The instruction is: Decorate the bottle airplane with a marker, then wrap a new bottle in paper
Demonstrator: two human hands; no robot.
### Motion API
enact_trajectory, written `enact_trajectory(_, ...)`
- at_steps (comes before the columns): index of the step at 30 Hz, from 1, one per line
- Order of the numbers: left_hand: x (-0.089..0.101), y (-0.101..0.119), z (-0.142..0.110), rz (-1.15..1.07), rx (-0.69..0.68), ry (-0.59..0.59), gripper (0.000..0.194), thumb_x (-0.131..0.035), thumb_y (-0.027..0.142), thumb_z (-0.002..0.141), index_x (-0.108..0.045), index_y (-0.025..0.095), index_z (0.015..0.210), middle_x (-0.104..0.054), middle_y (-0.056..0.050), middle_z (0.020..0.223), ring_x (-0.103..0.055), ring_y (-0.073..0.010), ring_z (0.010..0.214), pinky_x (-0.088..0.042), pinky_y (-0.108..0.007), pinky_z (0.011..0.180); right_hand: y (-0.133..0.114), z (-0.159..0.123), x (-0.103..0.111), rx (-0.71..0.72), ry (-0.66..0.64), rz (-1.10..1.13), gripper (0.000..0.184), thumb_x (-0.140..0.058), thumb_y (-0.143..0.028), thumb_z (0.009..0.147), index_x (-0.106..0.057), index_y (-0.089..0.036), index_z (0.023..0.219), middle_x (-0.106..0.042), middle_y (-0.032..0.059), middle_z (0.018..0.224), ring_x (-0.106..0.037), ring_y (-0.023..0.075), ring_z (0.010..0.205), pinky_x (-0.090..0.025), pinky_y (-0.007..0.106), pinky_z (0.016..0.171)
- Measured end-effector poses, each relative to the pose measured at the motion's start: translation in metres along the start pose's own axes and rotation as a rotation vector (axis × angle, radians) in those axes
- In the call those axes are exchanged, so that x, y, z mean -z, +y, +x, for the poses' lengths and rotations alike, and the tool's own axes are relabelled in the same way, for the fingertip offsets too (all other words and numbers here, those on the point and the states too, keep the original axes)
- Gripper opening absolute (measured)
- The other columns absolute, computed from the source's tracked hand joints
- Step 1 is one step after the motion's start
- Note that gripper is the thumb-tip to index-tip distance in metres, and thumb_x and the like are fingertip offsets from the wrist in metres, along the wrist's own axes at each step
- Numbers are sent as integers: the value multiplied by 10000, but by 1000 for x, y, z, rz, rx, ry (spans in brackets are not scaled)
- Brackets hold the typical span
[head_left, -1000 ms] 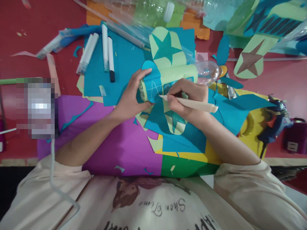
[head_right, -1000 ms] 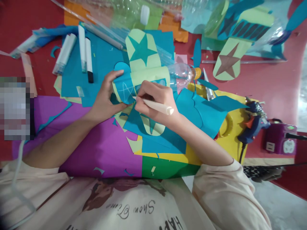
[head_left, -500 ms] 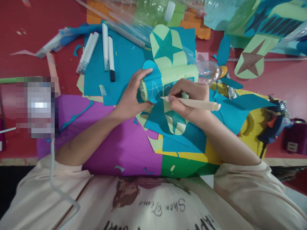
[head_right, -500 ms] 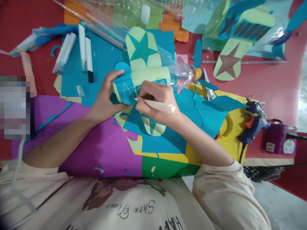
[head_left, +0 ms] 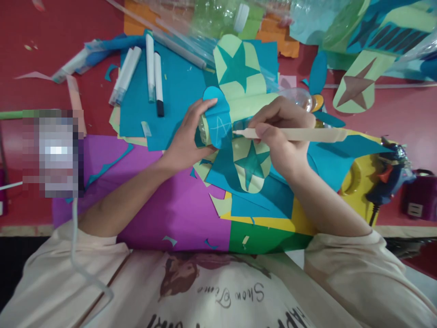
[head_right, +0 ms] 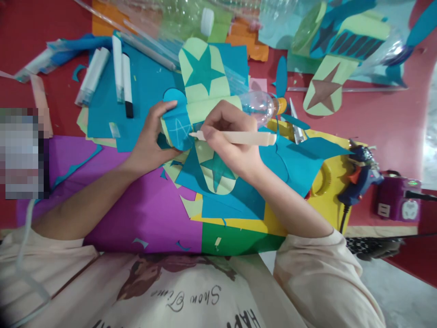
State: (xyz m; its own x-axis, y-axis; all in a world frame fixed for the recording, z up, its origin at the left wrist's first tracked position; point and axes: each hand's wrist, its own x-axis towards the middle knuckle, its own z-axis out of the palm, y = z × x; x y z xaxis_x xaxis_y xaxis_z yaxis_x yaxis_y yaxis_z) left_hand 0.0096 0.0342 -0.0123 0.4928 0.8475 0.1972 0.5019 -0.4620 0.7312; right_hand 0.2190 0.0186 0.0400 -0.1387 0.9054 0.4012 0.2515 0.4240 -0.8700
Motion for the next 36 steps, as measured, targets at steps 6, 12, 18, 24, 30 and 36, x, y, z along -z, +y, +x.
enact_trajectory(6,1,3,0,9,1,8,640,-546,528,874,-251,357,1415,-346,-6,1539,-295,-284,1471,-339,-463,1203,-5,-4,-7,107,-115,-65,102,-633,-321,858,-640,-234,805,-685,-11,705,-618,114,607,-519,267,540)
enact_trajectory(12,2,3,0,28,1,0,621,-514,515,899,-245,317,1423,-341,-13,1547,-293,-265,1471,-352,-447,1203,-2,-4,-8,135,-181,-122,84,-666,-300,850,-678,-232,898,-739,18,860,-686,137,711,-581,275,622)
enact_trajectory(18,2,4,1,38,9,-5,618,-503,551,903,-257,316,1419,-344,-6,1550,-287,-258,1476,-342,-431,1214,-1,-3,-8,170,-200,-121,87,-684,-267,846,-676,-208,910,-750,33,872,-701,131,752,-577,243,642)
enact_trajectory(24,3,5,1,26,19,-15,634,-477,579,903,-257,285,1420,-338,-19,1553,-285,-266,1475,-351,-432,1205,1,-4,-7,152,-247,-148,102,-634,-302,882,-665,-210,915,-740,34,888,-697,139,806,-568,271,694)
enact_trajectory(30,3,6,0,17,30,-14,617,-497,543,900,-265,302,1418,-341,-8,1553,-282,-280,1476,-347,-440,1204,1,-4,-6,146,-257,-175,93,-607,-293,888,-656,-214,895,-739,28,867,-682,132,769,-551,271,666)
enact_trajectory(36,4,7,1,20,37,-26,631,-492,559,902,-265,280,1420,-339,-21,1554,-271,-281,1479,-342,-441,1203,0,-3,-6,172,-232,-157,75,-613,-262,874,-659,-213,841,-725,22,774,-658,128,675,-543,269,619)
